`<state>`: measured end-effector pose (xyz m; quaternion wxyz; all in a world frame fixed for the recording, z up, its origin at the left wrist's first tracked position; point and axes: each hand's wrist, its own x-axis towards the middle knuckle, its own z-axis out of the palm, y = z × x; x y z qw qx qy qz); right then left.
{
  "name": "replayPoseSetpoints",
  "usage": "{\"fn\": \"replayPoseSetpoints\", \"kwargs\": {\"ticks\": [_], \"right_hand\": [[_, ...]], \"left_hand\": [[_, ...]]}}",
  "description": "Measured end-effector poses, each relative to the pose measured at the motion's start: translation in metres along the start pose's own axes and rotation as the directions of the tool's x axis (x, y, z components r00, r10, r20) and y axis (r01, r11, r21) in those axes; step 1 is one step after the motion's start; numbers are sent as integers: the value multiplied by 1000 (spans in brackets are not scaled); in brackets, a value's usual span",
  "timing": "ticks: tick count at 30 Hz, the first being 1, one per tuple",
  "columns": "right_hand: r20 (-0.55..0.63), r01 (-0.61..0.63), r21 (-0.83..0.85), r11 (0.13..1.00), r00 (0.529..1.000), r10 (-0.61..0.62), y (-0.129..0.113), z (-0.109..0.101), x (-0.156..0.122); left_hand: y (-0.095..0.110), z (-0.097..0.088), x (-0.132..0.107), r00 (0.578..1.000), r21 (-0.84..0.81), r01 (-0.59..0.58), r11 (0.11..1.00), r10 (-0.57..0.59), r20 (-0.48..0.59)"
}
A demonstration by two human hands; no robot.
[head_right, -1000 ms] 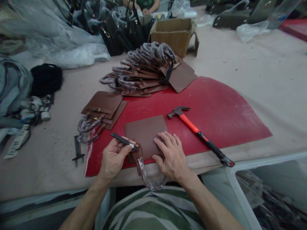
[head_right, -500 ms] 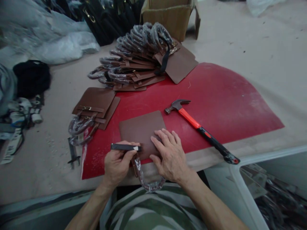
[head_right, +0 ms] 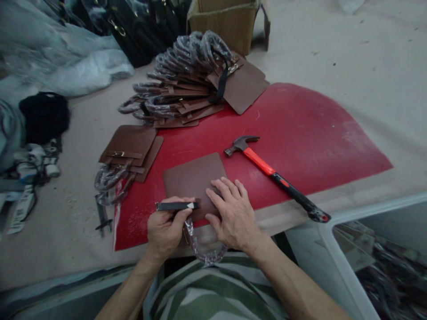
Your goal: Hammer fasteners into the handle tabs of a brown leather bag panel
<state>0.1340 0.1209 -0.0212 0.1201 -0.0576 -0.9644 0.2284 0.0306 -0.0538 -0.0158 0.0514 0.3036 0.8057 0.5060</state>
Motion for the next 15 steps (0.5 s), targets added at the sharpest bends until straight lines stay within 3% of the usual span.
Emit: {"fn": "replayPoseSetpoints", "kwargs": {"ticks": [15], "right_hand": [[-7, -6, 10, 1000, 1000, 6, 1, 0, -1]], "left_hand": [[4, 9, 1, 1000, 54, -27, 998, 27, 11]]}}
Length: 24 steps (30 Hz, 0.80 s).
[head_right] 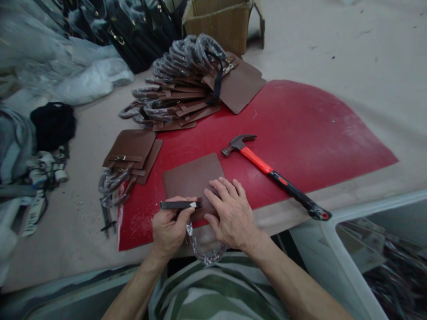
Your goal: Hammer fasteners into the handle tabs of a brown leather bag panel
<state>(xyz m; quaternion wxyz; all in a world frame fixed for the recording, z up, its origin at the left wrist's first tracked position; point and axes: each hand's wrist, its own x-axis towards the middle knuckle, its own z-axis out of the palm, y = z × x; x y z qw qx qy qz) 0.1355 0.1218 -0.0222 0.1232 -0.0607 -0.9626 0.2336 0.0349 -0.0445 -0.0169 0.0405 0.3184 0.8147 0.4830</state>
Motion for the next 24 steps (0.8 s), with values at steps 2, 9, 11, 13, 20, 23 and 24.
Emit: {"fn": "replayPoseSetpoints", "kwargs": {"ticks": [2, 9, 11, 13, 20, 23, 24], "right_hand": [[-2, 1, 1, 1000, 1000, -1, 0, 0, 0], [14, -9, 12, 1000, 1000, 9, 0, -1, 0], [12, -5, 15, 1000, 1000, 5, -1, 0, 1], [7, -4, 23, 1000, 1000, 4, -1, 0, 1], [-80, 78, 310, 947, 995, -56, 22, -19, -8], [-236, -2, 230, 973, 970, 58, 48, -42, -13], [-278, -54, 136, 989, 956, 90, 58, -50, -15]], "left_hand": [[0, 1, 0, 1000, 13, 0, 1000, 0, 6], [2, 6, 2, 988, 50, -151, 987, 151, -5], [3, 7, 3, 979, 64, -203, 977, 203, 1], [3, 8, 4, 972, 77, -236, 969, 237, 2], [4, 10, 4, 965, 95, -257, 962, 260, -21], [1, 11, 2, 962, 120, -268, 956, 271, -14], [1, 11, 2, 961, 127, -275, 953, 278, -8]]}}
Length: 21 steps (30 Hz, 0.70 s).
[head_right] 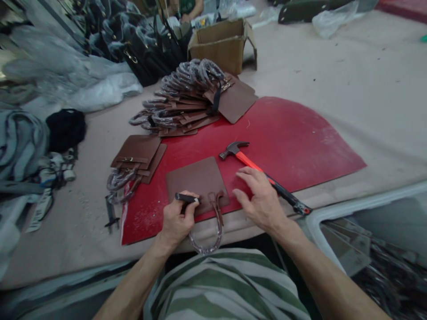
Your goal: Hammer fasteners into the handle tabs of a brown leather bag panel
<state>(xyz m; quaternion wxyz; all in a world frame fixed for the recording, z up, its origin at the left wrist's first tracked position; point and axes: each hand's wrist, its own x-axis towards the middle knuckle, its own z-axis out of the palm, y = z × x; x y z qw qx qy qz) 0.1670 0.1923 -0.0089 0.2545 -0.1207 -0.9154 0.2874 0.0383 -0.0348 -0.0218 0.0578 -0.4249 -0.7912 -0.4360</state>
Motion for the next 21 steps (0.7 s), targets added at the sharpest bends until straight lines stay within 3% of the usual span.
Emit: {"fn": "replayPoseSetpoints", "kwargs": {"ticks": [2, 5, 7, 9, 11, 13, 15, 16, 17, 18, 20, 21], "right_hand": [[-24, -53, -236, 970, 999, 48, 16, -16, 3], [88, -115, -508, 853, 979, 184, 30, -31, 6], [183, -118, -607, 786, 942, 283, 31, -35, 11], [255, -130, -623, 771, 898, 358, 26, -37, 18], [310, -235, -526, 817, 842, 441, 19, -40, 26], [417, -538, -205, 818, 708, 570, 12, -41, 34], [607, -809, 148, 569, 528, 594, 4, -40, 38], [679, -870, 251, 425, 471, 563, 0, -38, 39], [718, -892, 306, 332, 446, 535, -5, -36, 39], [724, -895, 329, 301, 443, 529, -12, -34, 38], [685, -880, 362, 307, 475, 552, -27, -34, 35], [649, -857, 385, 342, 515, 560, -37, -36, 33]], "left_hand": [[0, 1, 0, 1000, 11, -9, 1000, 9, 12], [1, 1, 0, 1000, 27, -20, 999, 20, 18], [2, 2, 1, 999, 41, -35, 999, 34, 18], [2, 2, 1, 999, 56, -47, 997, 45, 24], [2, 3, 0, 998, 61, -51, 997, 49, 39], [0, 4, -1, 998, 62, -45, 997, 42, 50], [-1, 5, -2, 998, 57, -34, 998, 31, 52], [-1, 5, -3, 998, 52, -28, 998, 26, 52], [-2, 6, -3, 998, 45, -25, 999, 23, 53], [-2, 6, -4, 998, 38, -23, 999, 21, 55], [-2, 6, -4, 998, 35, -28, 999, 26, 57], [-2, 6, -4, 998, 42, -35, 999, 33, 53]]}}
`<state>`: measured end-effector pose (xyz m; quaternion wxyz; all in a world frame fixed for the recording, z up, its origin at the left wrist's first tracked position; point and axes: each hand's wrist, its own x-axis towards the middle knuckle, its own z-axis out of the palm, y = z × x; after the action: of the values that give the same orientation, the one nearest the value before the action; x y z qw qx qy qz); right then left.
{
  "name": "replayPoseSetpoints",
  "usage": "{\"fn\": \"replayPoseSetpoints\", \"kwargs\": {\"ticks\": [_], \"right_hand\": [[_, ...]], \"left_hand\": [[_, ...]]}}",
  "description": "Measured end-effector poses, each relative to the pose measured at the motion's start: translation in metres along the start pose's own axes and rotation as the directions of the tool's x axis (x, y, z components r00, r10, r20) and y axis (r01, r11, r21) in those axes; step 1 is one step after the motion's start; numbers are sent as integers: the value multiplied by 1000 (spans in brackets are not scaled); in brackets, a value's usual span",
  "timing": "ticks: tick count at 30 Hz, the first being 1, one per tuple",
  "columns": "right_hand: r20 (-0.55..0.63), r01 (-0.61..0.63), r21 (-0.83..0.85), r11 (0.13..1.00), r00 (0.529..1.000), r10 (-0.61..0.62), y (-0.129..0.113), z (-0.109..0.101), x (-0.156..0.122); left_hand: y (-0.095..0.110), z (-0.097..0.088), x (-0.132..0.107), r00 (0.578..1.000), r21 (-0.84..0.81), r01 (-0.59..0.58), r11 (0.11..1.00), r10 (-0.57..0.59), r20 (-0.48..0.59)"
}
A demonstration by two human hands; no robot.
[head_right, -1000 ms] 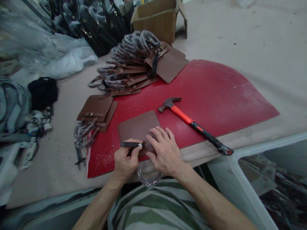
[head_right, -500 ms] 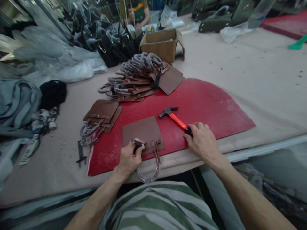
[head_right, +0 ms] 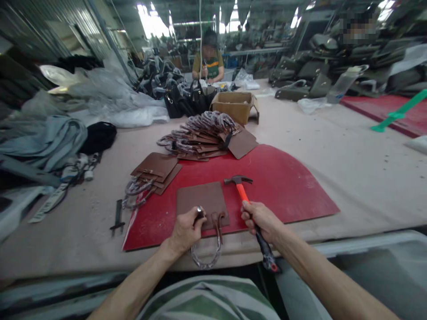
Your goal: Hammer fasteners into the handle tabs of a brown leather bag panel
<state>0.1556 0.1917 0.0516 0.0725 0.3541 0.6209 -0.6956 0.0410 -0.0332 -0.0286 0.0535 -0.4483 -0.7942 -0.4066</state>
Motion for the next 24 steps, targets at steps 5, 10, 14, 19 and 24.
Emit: {"fn": "replayPoseSetpoints", "kwargs": {"ticks": [5, 10, 14, 19, 24], "right_hand": [[-51, 474, -528, 704, 811, -583, -17, 15, -54], [325, 529, -848, 28, 562, -760, -22, 14, -83], [248, 500, -865, 35, 488, -837, -34, 14, -94], [174, 454, -883, 119, 551, -816, -24, 13, -94], [110, 370, -875, 313, 781, -615, -9, -6, -76]], "left_hand": [[1, -1, 0, 1000, 6, -11, 1000, 11, -8], [0, 0, 0, 999, -2, -17, 1000, 16, -36], [-2, 1, -1, 999, -8, -26, 1000, 26, -35], [-1, -2, 0, 999, -22, -27, 999, 27, -19], [-1, -2, 0, 1000, -26, -28, 999, 28, 0]]}}
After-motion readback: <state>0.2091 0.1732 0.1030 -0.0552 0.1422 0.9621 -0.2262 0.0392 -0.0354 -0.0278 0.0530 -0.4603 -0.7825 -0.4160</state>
